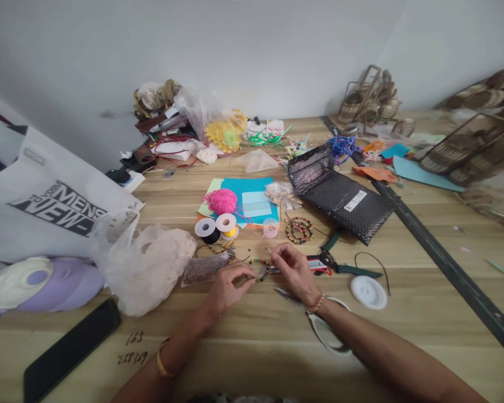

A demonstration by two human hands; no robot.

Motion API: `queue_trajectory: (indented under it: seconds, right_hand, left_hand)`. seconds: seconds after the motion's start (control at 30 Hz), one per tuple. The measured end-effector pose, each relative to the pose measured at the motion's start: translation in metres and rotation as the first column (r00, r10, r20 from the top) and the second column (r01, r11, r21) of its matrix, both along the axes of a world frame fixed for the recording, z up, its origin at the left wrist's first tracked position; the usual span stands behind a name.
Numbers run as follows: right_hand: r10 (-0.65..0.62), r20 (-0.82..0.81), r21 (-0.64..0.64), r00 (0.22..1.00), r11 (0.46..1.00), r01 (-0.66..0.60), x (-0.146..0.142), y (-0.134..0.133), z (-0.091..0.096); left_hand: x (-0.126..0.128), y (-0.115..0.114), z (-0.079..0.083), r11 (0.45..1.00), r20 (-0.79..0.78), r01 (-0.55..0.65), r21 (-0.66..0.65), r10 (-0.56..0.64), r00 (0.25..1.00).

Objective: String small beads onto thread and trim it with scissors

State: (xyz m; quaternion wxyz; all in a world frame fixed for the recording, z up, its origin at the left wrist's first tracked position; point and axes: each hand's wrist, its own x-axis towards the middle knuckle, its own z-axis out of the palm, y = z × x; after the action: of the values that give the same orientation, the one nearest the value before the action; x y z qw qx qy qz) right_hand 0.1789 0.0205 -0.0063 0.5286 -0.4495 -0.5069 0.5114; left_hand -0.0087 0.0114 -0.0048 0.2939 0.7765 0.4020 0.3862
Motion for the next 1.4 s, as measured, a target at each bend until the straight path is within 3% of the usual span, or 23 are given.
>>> queue_trajectory:
  seconds: [0.23, 0.47, 0.87, 1.0, 1.17, 1.27, 1.4]
  right_hand:
    - [0.0, 0.003, -0.016, 1.0, 1.0, 0.0, -0.001, -0.001, 0.0]
    - [0.007, 0.047, -0.02, 0.999, 1.0, -0.006, 0.0, -0.003, 0.002]
    - [0.023, 0.058, -0.053, 0.998, 0.998, -0.019, 0.0, -0.004, 0.0]
    - [0.035, 0.059, -0.052, 0.998, 0.998, -0.032, 0.0, -0.004, 0.0]
    - [0.044, 0.027, -0.056, 0.999, 0.998, -0.042, 0.001, -0.003, -0.001]
    - [0.048, 0.03, -0.059, 0.998, 0.997, -0.046, 0.001, -0.003, -0.001]
    - [0.048, 0.039, -0.06, 0.998, 0.997, -0.045, 0.002, -0.003, -0.001]
  left_hand:
    - [0.001, -0.001, -0.008, 0.988, -0.11, 0.059, 0.144, -0.043, 0.993]
    - [0.0, -0.001, -0.014, 0.979, -0.271, 0.118, 0.164, -0.07, 0.96]
    - [0.0, -0.003, -0.014, 0.985, -0.377, 0.138, 0.101, -0.091, 0.922]
    - [-0.006, 0.004, -0.007, 0.982, -0.343, 0.126, 0.139, -0.071, 0.937]
    - [-0.035, 0.022, 0.016, 0.981, -0.313, -0.061, 0.185, 0.118, 0.942]
    - [-0.048, 0.025, 0.025, 0.985, -0.433, -0.037, 0.168, 0.108, 0.895]
    - [-0.046, 0.019, 0.024, 0.992, -0.566, 0.037, 0.12, 0.038, 0.824]
